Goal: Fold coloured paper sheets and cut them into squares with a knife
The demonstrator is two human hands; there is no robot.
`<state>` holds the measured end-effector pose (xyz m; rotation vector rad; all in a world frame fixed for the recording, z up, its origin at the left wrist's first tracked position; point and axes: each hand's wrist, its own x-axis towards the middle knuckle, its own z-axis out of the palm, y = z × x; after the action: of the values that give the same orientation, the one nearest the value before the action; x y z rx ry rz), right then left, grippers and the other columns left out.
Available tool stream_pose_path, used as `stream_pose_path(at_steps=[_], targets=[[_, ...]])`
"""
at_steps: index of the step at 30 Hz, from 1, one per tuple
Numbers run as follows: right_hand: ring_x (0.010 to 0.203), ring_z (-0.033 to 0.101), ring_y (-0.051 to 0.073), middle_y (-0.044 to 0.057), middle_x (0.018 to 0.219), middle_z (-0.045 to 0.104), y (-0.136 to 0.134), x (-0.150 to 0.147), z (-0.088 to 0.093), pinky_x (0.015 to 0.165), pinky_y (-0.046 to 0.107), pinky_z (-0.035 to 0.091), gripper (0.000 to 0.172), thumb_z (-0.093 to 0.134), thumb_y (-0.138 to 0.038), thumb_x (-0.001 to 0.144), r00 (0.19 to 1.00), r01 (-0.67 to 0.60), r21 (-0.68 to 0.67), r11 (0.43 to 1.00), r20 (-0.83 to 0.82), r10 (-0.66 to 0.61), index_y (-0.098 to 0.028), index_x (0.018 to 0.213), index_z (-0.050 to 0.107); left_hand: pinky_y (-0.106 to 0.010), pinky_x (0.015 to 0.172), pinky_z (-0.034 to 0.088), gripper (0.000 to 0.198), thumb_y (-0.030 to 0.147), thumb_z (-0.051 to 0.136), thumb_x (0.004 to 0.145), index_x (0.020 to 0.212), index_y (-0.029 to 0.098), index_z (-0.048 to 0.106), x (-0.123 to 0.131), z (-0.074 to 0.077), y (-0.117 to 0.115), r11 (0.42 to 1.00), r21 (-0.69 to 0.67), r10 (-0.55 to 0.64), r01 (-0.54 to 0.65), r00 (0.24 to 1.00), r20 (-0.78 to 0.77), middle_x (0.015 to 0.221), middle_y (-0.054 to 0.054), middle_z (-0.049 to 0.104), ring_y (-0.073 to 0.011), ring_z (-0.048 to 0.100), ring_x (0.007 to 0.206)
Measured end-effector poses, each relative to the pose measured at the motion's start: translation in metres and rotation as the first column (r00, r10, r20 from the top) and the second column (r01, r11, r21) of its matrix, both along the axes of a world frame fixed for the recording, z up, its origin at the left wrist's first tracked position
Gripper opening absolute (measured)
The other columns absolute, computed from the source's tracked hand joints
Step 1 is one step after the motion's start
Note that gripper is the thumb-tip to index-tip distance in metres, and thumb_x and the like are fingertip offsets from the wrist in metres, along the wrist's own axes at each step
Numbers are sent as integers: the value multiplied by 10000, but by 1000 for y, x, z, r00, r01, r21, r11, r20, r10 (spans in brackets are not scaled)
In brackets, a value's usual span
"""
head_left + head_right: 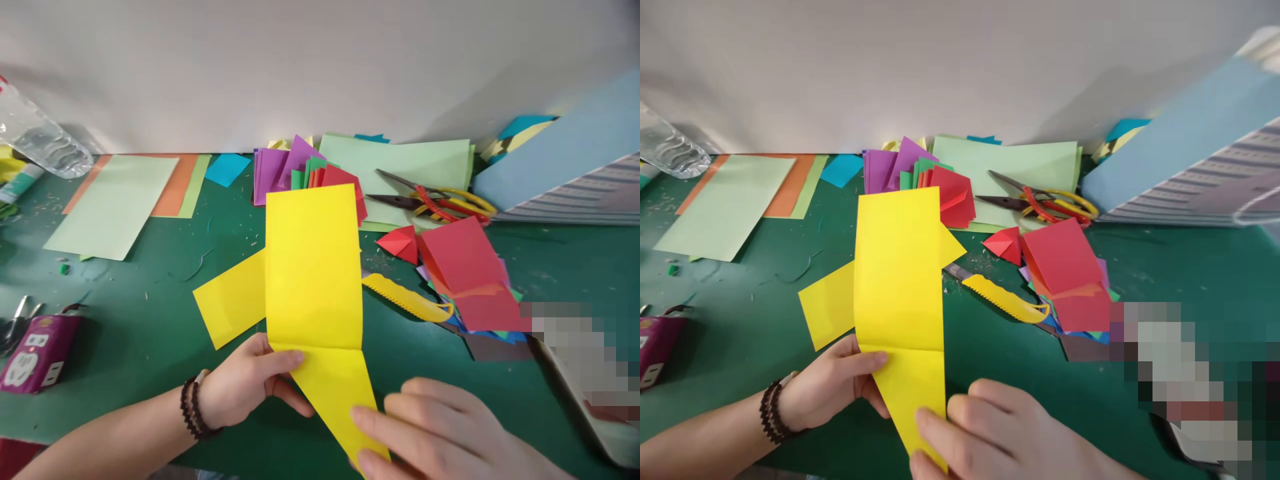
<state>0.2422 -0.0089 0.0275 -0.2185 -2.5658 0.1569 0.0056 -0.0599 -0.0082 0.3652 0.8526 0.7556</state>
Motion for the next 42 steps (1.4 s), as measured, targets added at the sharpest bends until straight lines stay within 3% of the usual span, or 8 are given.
stream_pose_path(at_steps=[7,21,24,27,31,33,37,42], targets=[[846,679,171,48,1081,751,13,2,-39,680,326,546,334,392,-142,961,998,61,11,998,27,-61,-222,1125,671,-203,597,608,289,256,767,766,1029,139,747,-2,-2,1,992,-108,67,-62,997,42,955,-105,754,-163,717,760],[831,668,171,22,1107,746,5,5,-40,683,348,524,323,446,-75,937,994,95,-69,993,52,-91,-227,1117,668,-202,618,614,323,269,763,783,1084,153,740,-3,-7,3,995,-97,24,-15,996,86,1017,-121,746,-176,724,816],[825,656,161,35,1064,747,15,2,-40,667,312,536,213,523,-179,942,991,117,-223,968,-43,-129,-264,1065,675,-208,639,613,383,307,784,783,1141,189,719,-4,-6,1,1000,-11,-19,20,997,69,1059,-111,736,-172,719,837],[892,659,168,76,1190,670,26,-4,-38,712,310,562,112,571,-292,931,934,246,-557,793,-81,-347,-267,887,672,-229,669,610,417,389,766,804,1167,192,704,-3,-4,-3,990,88,-114,110,992,50,1089,-122,719,-184,719,863],[761,672,152,45,941,699,29,-15,-37,632,265,567,242,616,-437,890,935,137,-942,306,21,-353,-229,780,560,-251,665,601,433,442,728,829,1181,193,683,1,-4,-7,972,179,-150,150,989,-17,1149,-144,683,-205,722,874],[686,634,135,-1,784,635,27,-19,-37,593,246,548,281,659,-477,847,922,83,-985,153,17,-387,-230,806,530,-270,668,599,479,485,695,845,1214,182,661,3,-4,-9,961,225,-150,159,987,-60,1136,-159,681,-209,722,853],[681,574,103,-45,758,526,26,-22,-35,624,230,522,332,750,-452,771,874,-91,-995,32,-96,-477,-232,842,511,-304,685,590,579,577,617,864,1259,153,634,8,0,-15,918,357,-135,169,984,-118,1088,-175,678,-219,716,829],[716,557,109,-28,797,547,31,-21,-29,640,243,489,353,751,-470,770,919,-292,-954,-61,-262,-295,-227,923,546,-283,753,561,468,508,619,894,1218,173,662,20,5,-20,865,445,-126,231,959,-253,1042,-135,691,-185,695,841]])
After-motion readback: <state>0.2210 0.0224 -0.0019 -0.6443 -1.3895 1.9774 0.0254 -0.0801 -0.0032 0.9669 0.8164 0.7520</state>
